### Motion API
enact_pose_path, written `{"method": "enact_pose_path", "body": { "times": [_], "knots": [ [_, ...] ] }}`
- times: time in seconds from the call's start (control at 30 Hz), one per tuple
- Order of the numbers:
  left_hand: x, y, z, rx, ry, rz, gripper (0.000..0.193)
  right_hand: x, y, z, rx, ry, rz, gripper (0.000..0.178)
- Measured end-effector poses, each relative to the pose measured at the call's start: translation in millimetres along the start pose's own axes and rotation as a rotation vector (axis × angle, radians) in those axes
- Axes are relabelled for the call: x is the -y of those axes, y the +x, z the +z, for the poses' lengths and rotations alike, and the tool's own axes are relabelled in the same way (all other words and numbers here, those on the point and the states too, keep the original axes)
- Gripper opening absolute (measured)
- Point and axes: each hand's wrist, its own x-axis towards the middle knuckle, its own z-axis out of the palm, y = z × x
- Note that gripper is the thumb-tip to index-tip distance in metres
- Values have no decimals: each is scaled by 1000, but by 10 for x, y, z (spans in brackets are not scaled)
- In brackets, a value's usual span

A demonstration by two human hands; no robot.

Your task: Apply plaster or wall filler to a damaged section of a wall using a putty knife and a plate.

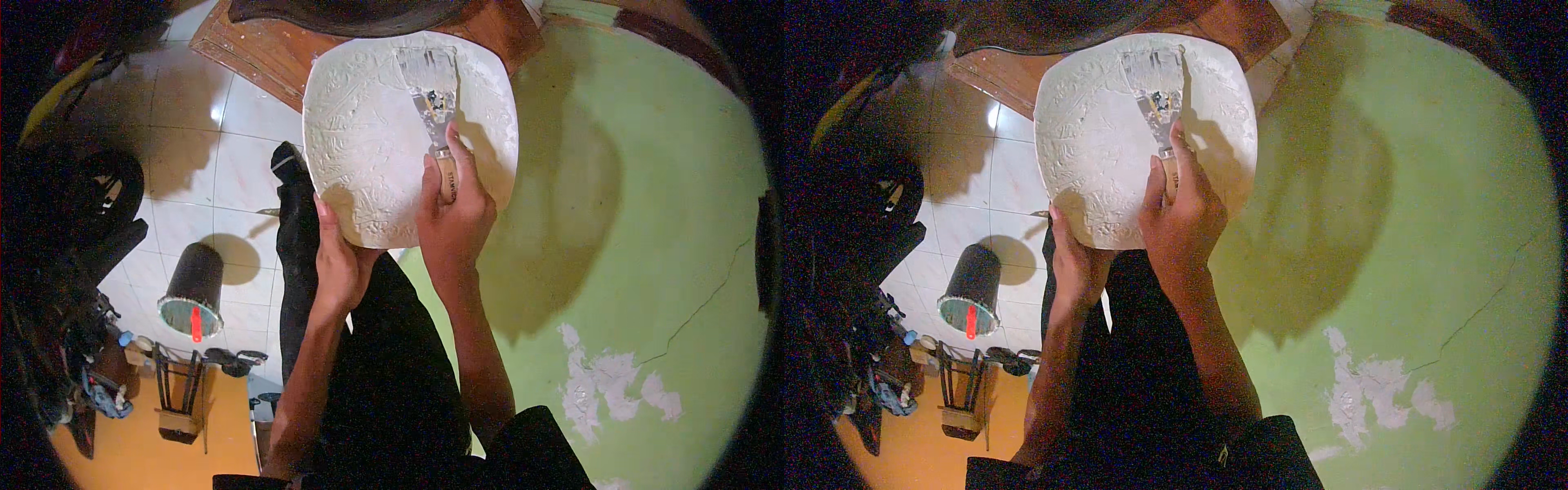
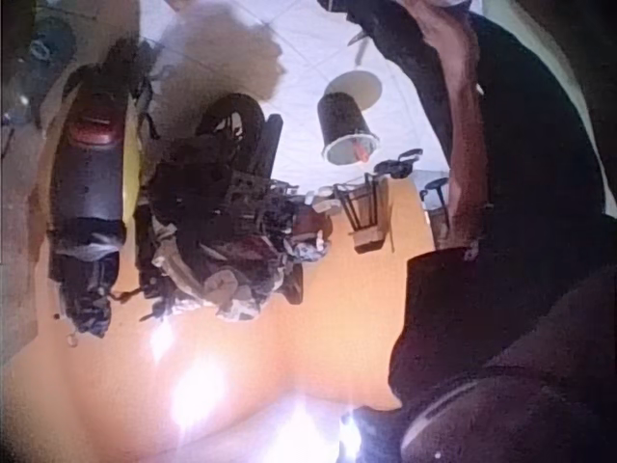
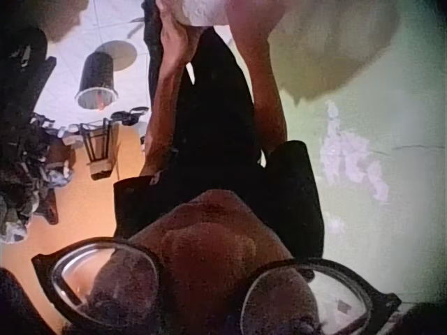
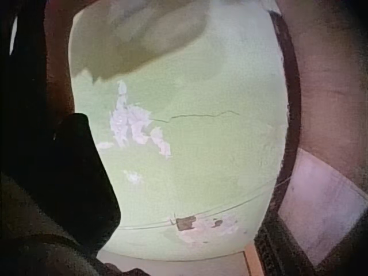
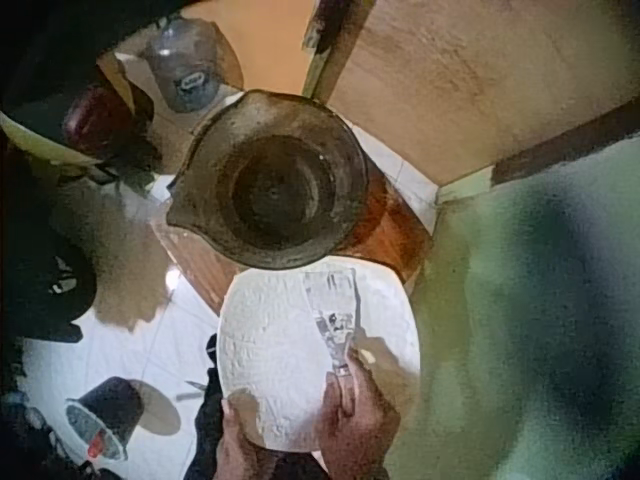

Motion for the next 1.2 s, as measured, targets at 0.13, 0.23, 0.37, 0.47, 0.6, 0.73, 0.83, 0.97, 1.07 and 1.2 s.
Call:
{"method": "enact_pose_path", "body": {
  "times": [0.13,0.23,0.37,0.47,0.6,0.73,0.83,0.97,1.07,1.2],
  "knots": [
    [-49,-18,125,-38,-116,-37,70,-68,-2,-29,-46,53,-53,36],
    [1,33,-57,78,-109,-71,73,-124,-85,-186,-7,79,-63,37],
    [23,16,-51,26,-24,-35,72,-117,-145,-346,131,80,81,37],
    [41,24,-20,2,-95,-35,77,-185,-87,-306,172,-29,-1,37],
    [66,10,34,8,-85,-52,77,-175,64,-238,98,-25,-78,37],
    [114,3,16,60,-102,-56,78,-155,64,-169,59,7,-103,36],
    [133,14,-25,77,-81,-75,78,-160,45,-135,36,-13,-124,36],
    [141,16,5,88,-91,-55,79,-119,27,-111,59,-8,-77,36],
    [133,10,30,101,-125,-68,78,-80,40,-111,79,1,-33,38],
    [123,21,9,84,-130,-44,77,-119,-91,-202,67,31,-136,40]
  ]
}}
